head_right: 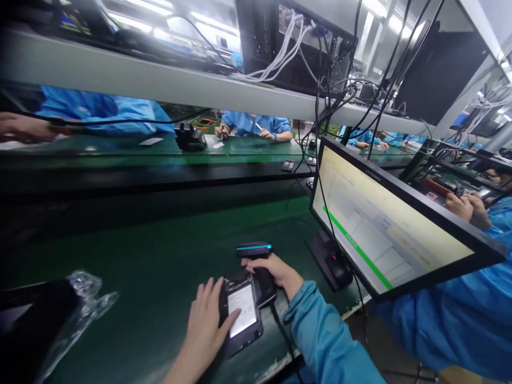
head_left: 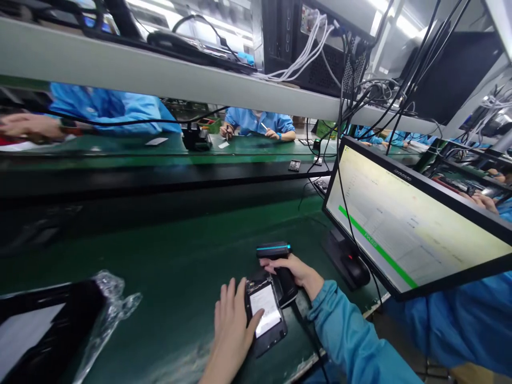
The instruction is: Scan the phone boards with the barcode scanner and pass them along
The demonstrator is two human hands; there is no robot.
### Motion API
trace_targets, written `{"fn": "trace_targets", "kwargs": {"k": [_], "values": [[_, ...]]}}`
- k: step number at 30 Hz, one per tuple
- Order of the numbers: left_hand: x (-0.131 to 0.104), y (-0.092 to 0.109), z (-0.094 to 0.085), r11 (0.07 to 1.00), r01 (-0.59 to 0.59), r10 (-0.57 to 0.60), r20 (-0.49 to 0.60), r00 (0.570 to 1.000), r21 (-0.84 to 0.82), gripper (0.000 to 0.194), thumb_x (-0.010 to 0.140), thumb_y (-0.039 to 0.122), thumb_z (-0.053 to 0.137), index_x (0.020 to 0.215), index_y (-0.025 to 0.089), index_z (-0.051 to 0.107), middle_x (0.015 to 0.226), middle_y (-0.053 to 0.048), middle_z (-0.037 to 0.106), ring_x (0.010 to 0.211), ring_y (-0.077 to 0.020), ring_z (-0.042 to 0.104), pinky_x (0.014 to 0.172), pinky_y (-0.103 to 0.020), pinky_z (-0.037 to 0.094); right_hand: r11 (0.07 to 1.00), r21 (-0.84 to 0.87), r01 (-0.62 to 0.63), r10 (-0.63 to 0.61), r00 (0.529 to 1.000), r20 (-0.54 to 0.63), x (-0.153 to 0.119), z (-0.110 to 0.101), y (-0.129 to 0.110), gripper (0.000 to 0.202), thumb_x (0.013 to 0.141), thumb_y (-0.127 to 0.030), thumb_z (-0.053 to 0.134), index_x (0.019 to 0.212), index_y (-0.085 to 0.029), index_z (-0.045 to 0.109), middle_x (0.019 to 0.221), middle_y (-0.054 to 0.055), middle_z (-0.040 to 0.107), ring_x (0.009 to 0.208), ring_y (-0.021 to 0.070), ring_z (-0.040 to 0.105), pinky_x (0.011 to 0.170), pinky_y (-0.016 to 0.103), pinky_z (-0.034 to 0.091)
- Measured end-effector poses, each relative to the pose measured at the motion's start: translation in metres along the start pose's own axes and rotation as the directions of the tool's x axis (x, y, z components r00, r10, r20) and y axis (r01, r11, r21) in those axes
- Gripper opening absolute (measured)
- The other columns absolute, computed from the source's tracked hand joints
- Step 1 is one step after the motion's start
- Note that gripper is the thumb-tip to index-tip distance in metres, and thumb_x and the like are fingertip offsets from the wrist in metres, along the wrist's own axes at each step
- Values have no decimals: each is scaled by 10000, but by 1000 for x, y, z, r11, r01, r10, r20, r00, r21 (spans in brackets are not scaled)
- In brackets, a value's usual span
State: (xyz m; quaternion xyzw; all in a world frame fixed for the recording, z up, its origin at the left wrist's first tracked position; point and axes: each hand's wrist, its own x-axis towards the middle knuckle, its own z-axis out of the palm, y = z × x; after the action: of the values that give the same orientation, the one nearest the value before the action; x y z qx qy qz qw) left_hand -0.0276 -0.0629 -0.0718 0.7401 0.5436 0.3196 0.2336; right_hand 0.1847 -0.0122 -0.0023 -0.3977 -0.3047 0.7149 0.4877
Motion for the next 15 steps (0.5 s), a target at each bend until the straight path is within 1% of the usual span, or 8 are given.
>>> {"fn": "trace_targets", "kwargs": {"k": [1, 3, 5, 6, 8, 9, 12, 15], "values": [[-12, 6, 8, 997, 67, -67, -25, 997, -27, 714, 849, 408, 564, 1466, 99, 383, 1548, -259, 310, 1488, -458, 137, 1137, -687, 210, 1000, -1, 23, -23, 999, -31, -11, -2, 1, 476, 586, -308, 913, 987, -102, 762, 954, 97, 756, 987, 243, 686, 995, 384, 467], [-33, 25, 20, 977, 146, -157, -63, 986, -157, 763, 861, 358, 542, 1511, 78, 259, 1536, -271, 320, 1483, -430, 190, 1156, -647, 217, 999, -3, 41, -41, 996, -76, -41, -5, 7, 477, 650, -293, 887, 1077, -136, 745, 1089, 96, 742, 1112, 260, 650, 1029, 401, 456], [-41, 50, 26, 924, 194, -238, -97, 967, -330, 708, 865, 302, 519, 1499, 111, 267, 1506, -237, 383, 1440, -365, 329, 1162, -567, 277, 1000, 2, -10, 10, 998, -62, -70, -4, 15, 493, 711, -285, 855, 1168, -165, 713, 1189, 105, 717, 1204, 290, 611, 1052, 466, 449], [-38, 61, 27, 884, 229, -295, -106, 949, -408, 668, 863, 286, 519, 1475, 129, 302, 1474, -219, 431, 1392, -335, 408, 1145, -527, 322, 1000, 19, 0, 2, 996, -89, -81, -3, 18, 500, 698, -270, 863, 1163, -159, 717, 1181, 113, 724, 1222, 299, 605, 1078, 472, 432], [-17, 73, 26, 786, 310, -407, -70, 911, -535, 556, 868, 273, 521, 1394, 142, 396, 1342, -189, 560, 1233, -281, 565, 1056, -446, 430, 996, 78, 39, -27, 989, -148, -90, -1, 22, 509, 699, -281, 861, 1169, -156, 714, 1237, 123, 702, 1285, 323, 561, 1126, 504, 389], [-2, 73, 23, 755, 322, -411, -29, 911, -571, 489, 871, 257, 521, 1342, 147, 450, 1272, -168, 611, 1163, -256, 606, 1016, -406, 456, 992, 108, 60, -40, 983, -182, -88, 1, 22, 512, 698, -292, 861, 1170, -159, 714, 1251, 122, 696, 1301, 332, 546, 1145, 516, 367], [48, 56, 12, 731, 329, -382, 41, 923, -598, 283, 844, 201, 569, 1120, 149, 604, 1079, -116, 696, 1016, -213, 647, 915, -317, 483, 986, 147, 81, -43, 969, -245, -74, 7, 21, 505, 688, -314, 863, 1153, -177, 724, 1257, 120, 694, 1322, 361, 520, 1164, 536, 343], [104, 38, 4, 704, 379, -476, -3, 879, -600, 128, 841, 215, 600, 926, 131, 646, 925, -98, 707, 887, -196, 648, 804, -281, 495, 986, 152, 67, -29, 971, -239, -67, 8, 14, 485, 706, -352, 843, 1160, -227, 727, 1298, 112, 672, 1334, 385, 499, 1127, 554, 397]]}}
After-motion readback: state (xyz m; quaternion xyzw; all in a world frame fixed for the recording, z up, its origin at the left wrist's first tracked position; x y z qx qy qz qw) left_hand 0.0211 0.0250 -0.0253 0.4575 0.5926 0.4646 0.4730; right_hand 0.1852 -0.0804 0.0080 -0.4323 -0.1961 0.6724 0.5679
